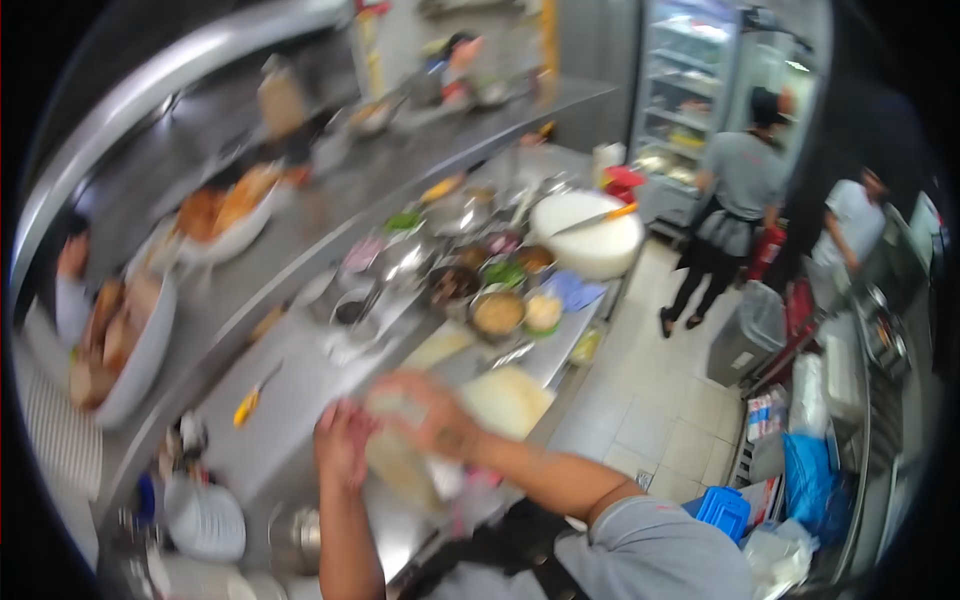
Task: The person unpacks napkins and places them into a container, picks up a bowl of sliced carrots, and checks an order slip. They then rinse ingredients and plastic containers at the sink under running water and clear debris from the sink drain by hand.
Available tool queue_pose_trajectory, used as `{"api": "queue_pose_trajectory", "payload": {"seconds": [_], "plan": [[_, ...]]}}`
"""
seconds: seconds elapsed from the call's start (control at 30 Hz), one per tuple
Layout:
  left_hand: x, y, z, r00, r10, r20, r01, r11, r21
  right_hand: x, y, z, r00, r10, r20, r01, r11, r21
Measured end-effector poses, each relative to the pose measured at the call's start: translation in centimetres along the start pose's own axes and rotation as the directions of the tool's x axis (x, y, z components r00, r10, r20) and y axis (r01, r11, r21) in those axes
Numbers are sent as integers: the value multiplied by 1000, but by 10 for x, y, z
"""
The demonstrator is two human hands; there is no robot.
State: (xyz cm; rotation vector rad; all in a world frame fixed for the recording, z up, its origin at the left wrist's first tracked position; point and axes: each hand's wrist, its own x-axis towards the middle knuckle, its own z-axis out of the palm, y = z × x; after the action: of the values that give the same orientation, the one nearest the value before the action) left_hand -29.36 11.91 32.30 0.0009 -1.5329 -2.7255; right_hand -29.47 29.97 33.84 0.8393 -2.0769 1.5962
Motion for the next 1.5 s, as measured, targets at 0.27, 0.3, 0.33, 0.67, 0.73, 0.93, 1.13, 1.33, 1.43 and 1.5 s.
{"api": "queue_pose_trajectory", "payload": {"seconds": [0.27,0.3,0.33,0.67,0.73,0.93,1.13,1.33,1.43,1.5], "plan": [[-85,-46,-28,941,-313,129,81,579,811,-106,74,-16,780,576,246,-527,816,-239],[-96,-50,-19,916,-373,146,115,594,796,-116,71,-15,813,573,106,-529,802,-279],[-103,-54,-12,888,-429,167,145,606,782,-124,68,-13,834,550,-39,-532,785,-317],[-77,-73,5,964,-25,263,-201,575,793,-70,78,-19,636,713,297,-753,487,442],[-69,-82,-9,957,24,288,-246,594,766,-58,65,-12,720,563,406,-694,597,402],[-49,-85,-30,980,-44,196,-76,820,568,-29,17,-22,717,365,594,-625,714,315],[-45,-112,-36,972,137,190,-228,746,626,21,-14,-33,672,-324,665,579,790,-200],[-35,-110,-39,990,138,14,-130,885,447,60,5,-38,711,-599,369,684,465,-562],[-33,-103,-28,978,180,-102,-137,934,330,37,21,-20,991,128,21,-101,862,-497],[-30,-105,-29,968,181,-173,-125,947,296,-4,60,-6,861,495,116,-468,861,-199]]}}
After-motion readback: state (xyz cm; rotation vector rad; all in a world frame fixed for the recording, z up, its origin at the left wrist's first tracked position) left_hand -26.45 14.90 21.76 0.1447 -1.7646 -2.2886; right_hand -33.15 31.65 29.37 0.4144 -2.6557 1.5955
